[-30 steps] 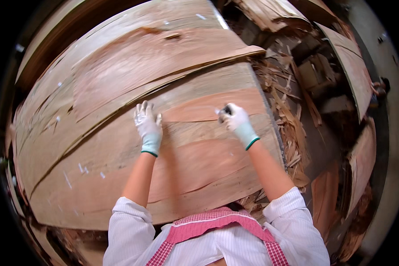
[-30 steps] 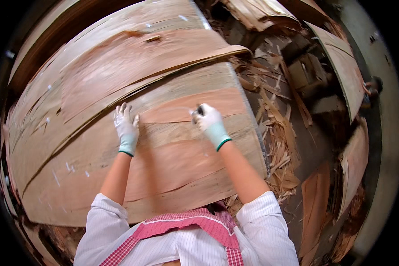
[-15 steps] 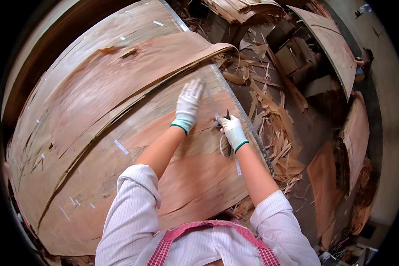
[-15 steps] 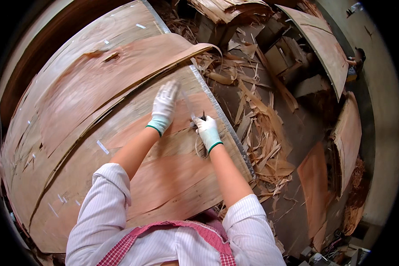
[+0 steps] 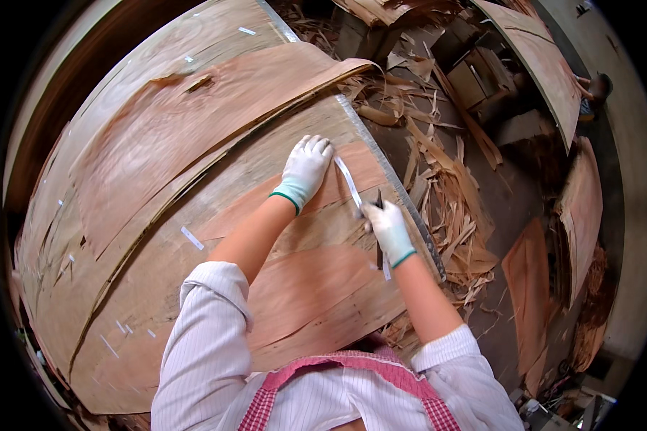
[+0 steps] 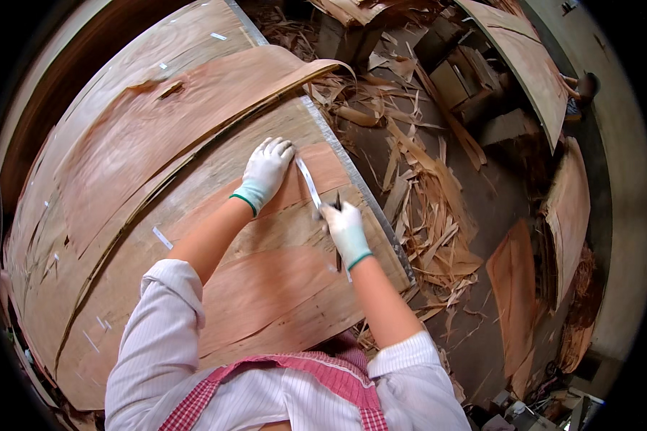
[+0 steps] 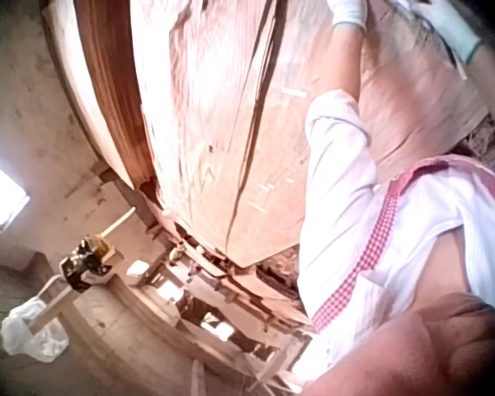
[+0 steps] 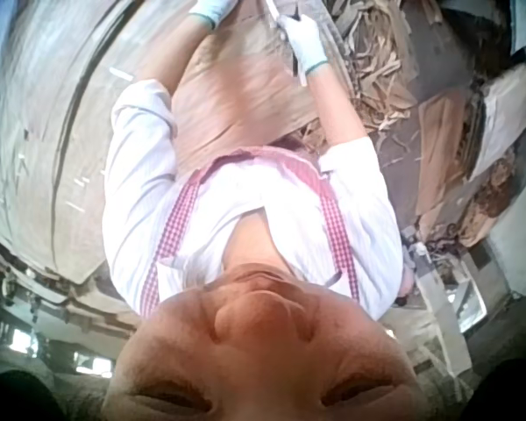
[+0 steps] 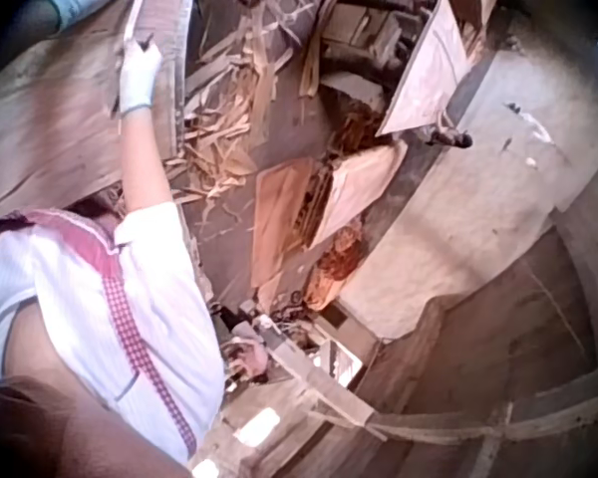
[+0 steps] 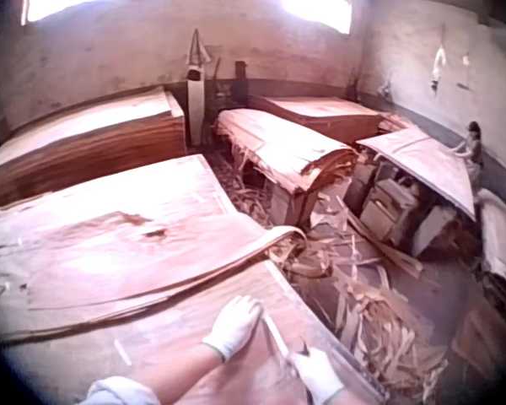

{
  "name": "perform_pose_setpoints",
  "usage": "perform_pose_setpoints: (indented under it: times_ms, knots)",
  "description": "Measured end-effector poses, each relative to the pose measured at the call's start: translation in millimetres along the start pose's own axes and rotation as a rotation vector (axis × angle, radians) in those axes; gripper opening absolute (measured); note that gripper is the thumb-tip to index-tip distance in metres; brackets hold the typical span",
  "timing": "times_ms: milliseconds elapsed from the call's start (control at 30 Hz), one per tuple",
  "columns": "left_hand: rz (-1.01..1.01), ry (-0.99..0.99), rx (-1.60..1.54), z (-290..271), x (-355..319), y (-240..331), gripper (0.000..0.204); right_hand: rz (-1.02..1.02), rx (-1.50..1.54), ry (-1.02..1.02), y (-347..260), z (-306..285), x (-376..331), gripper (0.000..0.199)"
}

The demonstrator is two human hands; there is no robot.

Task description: The person applies thin strips of wood veneer to a large wooden board using a utility knife. They smooth the veneer onto the surface, cut the strips to fit the edges, and peel back sections to adjust the placement. The process involves repeated cutting and smoothing of the veneer material.

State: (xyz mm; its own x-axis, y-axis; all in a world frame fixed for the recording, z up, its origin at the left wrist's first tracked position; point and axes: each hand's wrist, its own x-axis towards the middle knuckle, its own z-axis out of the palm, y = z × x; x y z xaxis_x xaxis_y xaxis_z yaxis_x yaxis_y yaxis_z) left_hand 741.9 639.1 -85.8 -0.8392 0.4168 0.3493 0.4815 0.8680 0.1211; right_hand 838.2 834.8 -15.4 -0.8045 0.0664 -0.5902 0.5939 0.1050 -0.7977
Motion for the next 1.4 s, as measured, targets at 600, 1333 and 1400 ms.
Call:
perform_pose_setpoints:
  times_ms: [600,1333,1400]
  knots:
    - [-0.205,0.183,-0.451,1.2,4.4,-1.4,0.017,-0.456,0.349,-0.134,-121.8,12.2,-46.7,0.018]
    - [0.018,-0.146,-0.219,6.9,13.3,5.6,0.039,-0.087,0.185,0.143,-34.7,-4.7,48.6,0.013]
    - [0.026,-0.122,-0.229,7.6,14.5,7.8,0.037,-0.15,0.274,0.085,-62.1,-22.1,65.7,0.011]
